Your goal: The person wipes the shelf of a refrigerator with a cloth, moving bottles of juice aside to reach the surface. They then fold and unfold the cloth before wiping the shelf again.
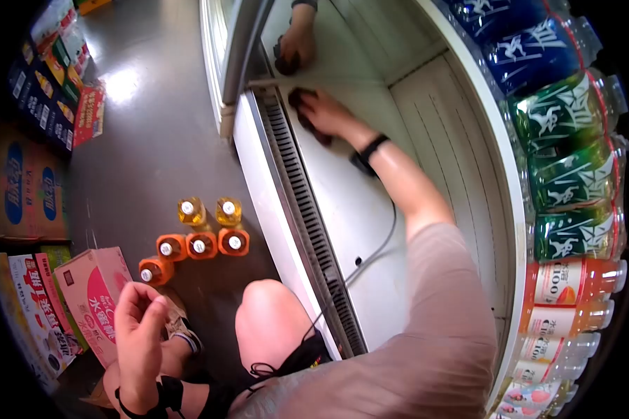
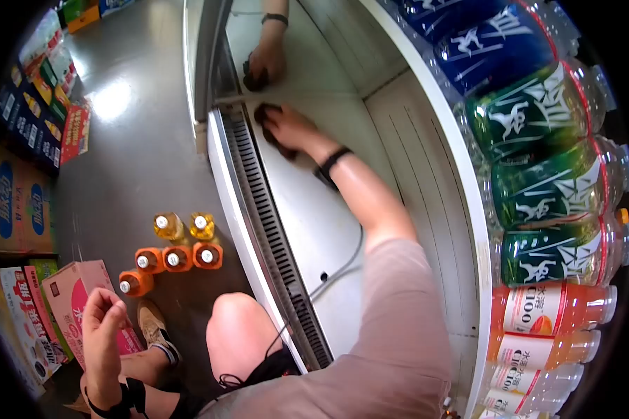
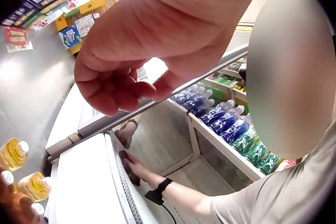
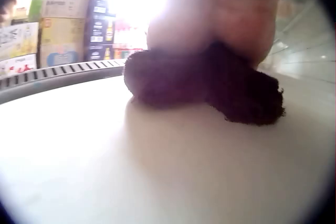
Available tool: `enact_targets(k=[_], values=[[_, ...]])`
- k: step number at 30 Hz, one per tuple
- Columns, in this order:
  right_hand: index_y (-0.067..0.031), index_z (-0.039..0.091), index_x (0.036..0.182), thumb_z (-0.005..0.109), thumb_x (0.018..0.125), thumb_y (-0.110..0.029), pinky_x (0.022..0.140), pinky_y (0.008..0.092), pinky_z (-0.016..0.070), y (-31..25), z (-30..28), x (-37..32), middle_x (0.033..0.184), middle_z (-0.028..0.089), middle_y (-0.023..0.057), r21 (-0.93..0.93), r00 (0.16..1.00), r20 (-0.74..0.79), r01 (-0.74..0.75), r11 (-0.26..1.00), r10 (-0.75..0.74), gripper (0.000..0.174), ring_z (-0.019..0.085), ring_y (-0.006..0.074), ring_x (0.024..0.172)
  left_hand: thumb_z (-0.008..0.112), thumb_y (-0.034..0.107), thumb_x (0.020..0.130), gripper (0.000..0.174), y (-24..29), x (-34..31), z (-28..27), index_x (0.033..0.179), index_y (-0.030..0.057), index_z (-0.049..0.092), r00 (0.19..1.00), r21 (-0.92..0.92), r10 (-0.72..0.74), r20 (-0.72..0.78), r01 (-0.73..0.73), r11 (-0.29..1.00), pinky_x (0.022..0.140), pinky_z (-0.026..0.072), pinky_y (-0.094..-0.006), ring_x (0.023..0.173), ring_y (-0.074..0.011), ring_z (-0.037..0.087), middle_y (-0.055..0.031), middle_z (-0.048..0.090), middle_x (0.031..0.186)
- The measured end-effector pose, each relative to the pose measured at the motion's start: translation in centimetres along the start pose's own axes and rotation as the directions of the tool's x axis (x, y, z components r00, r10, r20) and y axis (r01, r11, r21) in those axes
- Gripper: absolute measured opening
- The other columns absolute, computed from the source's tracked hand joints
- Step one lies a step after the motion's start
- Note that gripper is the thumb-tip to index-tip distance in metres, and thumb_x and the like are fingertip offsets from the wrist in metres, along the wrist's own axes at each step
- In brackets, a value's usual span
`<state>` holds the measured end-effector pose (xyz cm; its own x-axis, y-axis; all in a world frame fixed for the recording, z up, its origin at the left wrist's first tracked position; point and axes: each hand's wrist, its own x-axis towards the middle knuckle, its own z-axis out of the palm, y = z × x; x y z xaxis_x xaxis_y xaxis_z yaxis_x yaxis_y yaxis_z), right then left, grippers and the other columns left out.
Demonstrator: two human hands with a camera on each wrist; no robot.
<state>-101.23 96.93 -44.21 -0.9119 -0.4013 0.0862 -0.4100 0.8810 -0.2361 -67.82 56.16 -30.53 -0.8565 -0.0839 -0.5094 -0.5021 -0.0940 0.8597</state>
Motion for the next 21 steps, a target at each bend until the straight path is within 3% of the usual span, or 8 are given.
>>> enact_targets(k=[5,7,11,13,15,16,18,21], values=[[-0.0111,0.063,0.111,0.053,0.094,-0.035,0.08,0.0501,0.0499,-1.0,1.6,-2.0,0.109,0.058,0.0223,-0.143,0.995,-0.095,-0.05,0.988,0.036,0.031,0.059,0.0428,0.094,0.057,0.007,0.093,0.007,0.5,-0.2,0.4,0.09,0.0062,0.05,0.999,0.01,0.034,0.007,-0.034,0.999,0.06,0.038,-0.0179,0.065,-0.0037,0.046,0.0034,0.05,0.075],[-0.0118,0.062,0.108,0.056,0.092,-0.032,0.077,0.0516,0.051,-3.4,1.5,-7.7,0.103,0.057,0.021,-0.047,0.99,-0.138,0.023,0.999,-0.029,0.027,0.059,0.0431,0.089,0.057,0.007,0.093,0.007,0.7,-0.4,-0.2,0.09,0.0064,0.05,1.0,0.005,0.026,-0.006,-0.026,1.0,0.06,0.0381,-0.0179,0.066,-0.0037,0.047,0.0032,0.05,0.075],[-0.0152,0.061,0.122,0.063,0.088,-0.029,0.077,0.0489,0.0524,-6.6,-0.5,-15.8,0.104,0.056,0.0187,-0.052,0.986,-0.044,0.156,0.986,-0.158,0.036,0.059,0.0403,0.092,0.056,0.008,0.093,0.007,0.0,0.4,-1.8,0.09,0.0064,0.05,0.999,-0.005,0.028,-0.036,-0.028,1.0,0.061,0.039,-0.0186,0.067,-0.0041,0.047,0.0028,0.05,0.076],[-0.015,0.061,0.122,0.063,0.089,-0.029,0.077,0.0488,0.0527,-5.7,-1.1,-14.6,0.105,0.056,0.0183,-0.009,0.993,0.099,0.072,0.997,-0.071,0.036,0.059,0.0405,0.094,0.056,0.007,0.093,0.006,-0.1,0.7,-2.4,0.09,0.0062,0.05,0.997,0.012,0.038,-0.07,-0.038,0.999,0.062,0.0393,-0.0191,0.067,-0.0043,0.047,0.0025,0.05,0.077],[-0.0144,0.062,0.12,0.055,0.094,-0.035,0.077,0.0511,0.0523,0.0,2.0,-10.7,0.108,0.058,0.0201,-0.031,0.972,-0.103,0.211,0.977,-0.213,0.034,0.061,0.0422,0.091,0.055,0.007,0.092,0.006,-0.1,0.6,-2.4,0.09,0.0058,0.05,0.997,0.034,0.044,-0.065,-0.042,0.999,0.063,0.0395,-0.0197,0.067,-0.0048,0.047,0.0022,0.05,0.077],[-0.0142,0.061,0.12,0.051,0.096,-0.038,0.079,0.0509,0.0518,0.1,0.8,-8.1,0.11,0.059,0.022,-0.116,0.995,-0.01,-0.104,0.988,0.104,0.035,0.06,0.0433,0.094,0.056,0.007,0.092,0.006,-0.3,0.5,-2.2,0.09,0.0058,0.05,0.997,0.033,0.045,-0.056,-0.043,0.999,0.063,0.0394,-0.0197,0.067,-0.0049,0.047,0.0022,0.05,0.077],[-0.0118,0.062,0.117,0.049,0.098,-0.038,0.083,0.0492,0.0504,1.7,-0.8,-3.5,0.119,0.055,0.0242,-0.113,0.969,-0.005,-0.247,0.962,0.248,0.035,0.058,0.0448,0.099,0.056,0.007,0.093,0.006,-0.4,0.4,-1.6,0.09,0.0057,0.05,0.998,0.037,0.051,-0.036,-0.05,0.998,0.063,0.0392,-0.0197,0.067,-0.005,0.047,0.0023,0.049,0.077],[-0.0122,0.061,0.119,0.049,0.098,-0.037,0.085,0.0502,0.0497,2.0,0.7,-3.4,0.121,0.054,0.0241,-0.17,0.972,-0.142,-0.213,0.962,0.19,0.035,0.058,0.045,0.1,0.056,0.007,0.093,0.007,0.0,0.0,-1.0,0.09,0.0057,0.05,0.998,0.031,0.053,-0.016,-0.053,0.998,0.063,0.0389,-0.0197,0.067,-0.0049,0.047,0.0025,0.049,0.076]])
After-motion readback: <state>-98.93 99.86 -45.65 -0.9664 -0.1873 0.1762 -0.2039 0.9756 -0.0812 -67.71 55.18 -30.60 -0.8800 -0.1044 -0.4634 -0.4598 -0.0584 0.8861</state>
